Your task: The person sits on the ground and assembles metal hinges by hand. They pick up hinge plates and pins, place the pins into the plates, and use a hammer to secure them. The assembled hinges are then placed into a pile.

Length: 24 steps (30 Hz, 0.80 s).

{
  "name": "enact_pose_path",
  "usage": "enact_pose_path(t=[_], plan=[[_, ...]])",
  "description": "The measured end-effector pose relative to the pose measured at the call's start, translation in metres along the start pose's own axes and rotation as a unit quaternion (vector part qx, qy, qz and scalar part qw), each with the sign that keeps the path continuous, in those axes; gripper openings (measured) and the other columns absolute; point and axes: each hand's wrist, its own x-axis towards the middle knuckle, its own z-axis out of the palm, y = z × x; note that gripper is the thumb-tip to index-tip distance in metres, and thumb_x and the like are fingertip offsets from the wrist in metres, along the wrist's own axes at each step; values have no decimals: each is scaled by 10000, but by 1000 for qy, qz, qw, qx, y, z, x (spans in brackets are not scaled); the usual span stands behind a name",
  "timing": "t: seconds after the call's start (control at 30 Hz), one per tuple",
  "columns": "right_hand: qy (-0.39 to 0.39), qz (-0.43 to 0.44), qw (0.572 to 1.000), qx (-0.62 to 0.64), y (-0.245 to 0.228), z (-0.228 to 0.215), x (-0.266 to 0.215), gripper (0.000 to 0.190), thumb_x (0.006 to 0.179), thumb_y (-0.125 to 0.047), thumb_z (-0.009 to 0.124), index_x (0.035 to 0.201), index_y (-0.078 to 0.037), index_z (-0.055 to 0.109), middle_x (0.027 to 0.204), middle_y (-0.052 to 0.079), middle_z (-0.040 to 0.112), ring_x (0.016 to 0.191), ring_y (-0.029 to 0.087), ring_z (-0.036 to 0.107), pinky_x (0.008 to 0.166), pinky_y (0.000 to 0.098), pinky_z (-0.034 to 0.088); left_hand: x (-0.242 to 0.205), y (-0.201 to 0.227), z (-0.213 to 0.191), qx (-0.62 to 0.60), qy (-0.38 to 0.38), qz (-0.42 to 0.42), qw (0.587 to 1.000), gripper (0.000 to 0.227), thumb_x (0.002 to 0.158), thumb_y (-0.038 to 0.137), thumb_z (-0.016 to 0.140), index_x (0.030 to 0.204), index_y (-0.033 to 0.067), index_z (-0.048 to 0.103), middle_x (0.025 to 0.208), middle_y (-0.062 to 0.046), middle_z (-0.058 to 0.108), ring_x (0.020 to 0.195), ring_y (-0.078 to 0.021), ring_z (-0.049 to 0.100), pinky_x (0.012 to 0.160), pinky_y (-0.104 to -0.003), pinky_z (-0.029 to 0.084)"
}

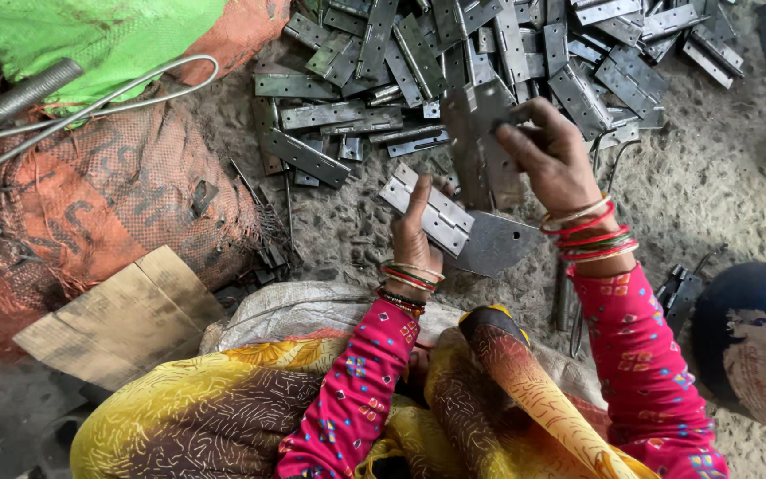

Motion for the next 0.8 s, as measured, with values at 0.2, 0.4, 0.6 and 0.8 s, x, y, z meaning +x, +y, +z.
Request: enact_pose_path(t=[0.2, 0.4, 0.6, 0.8], plan=[[35, -196, 883, -426, 79, 15, 24, 161, 1030, -150, 668, 1190, -147, 689, 1029, 112, 744, 945, 309, 691, 812, 438, 566, -1, -1, -1, -36, -53, -72, 995, 232, 895, 109, 689, 1091, -15, 695, 1013, -133, 748, 959, -262, 732, 889, -415, 584], [-54, -57, 811, -579, 140, 15, 30, 459, 869, -188, 673, 1322, -259, 668, 1139, 182, 594, 1102, 393, 582, 778, 505, 552, 15, -18, -17, -59, 30, -63, 996, 212, 890, 48, 667, 1066, -67, 692, 996, -140, 738, 908, -278, 742, 842, -410, 604], [-62, -86, 796, -597, 123, 3, 44, 558, 664, -373, 873, 1159, -199, 684, 1105, 148, 604, 1118, 368, 576, 793, 528, 514, 7, -9, -12, -43, 41, -53, 997, 197, 877, 50, 662, 1045, -49, 690, 992, -142, 739, 908, -278, 747, 833, -415, 606], [43, -85, 861, -499, 141, 9, -3, 362, 867, -309, 837, 1001, -76, 594, 941, 115, 649, 891, 345, 661, 724, 446, 515, 7, -9, -10, -35, 60, -47, 996, 202, 860, 55, 669, 1026, -57, 696, 993, -148, 741, 902, -277, 748, 812, -411, 599]])
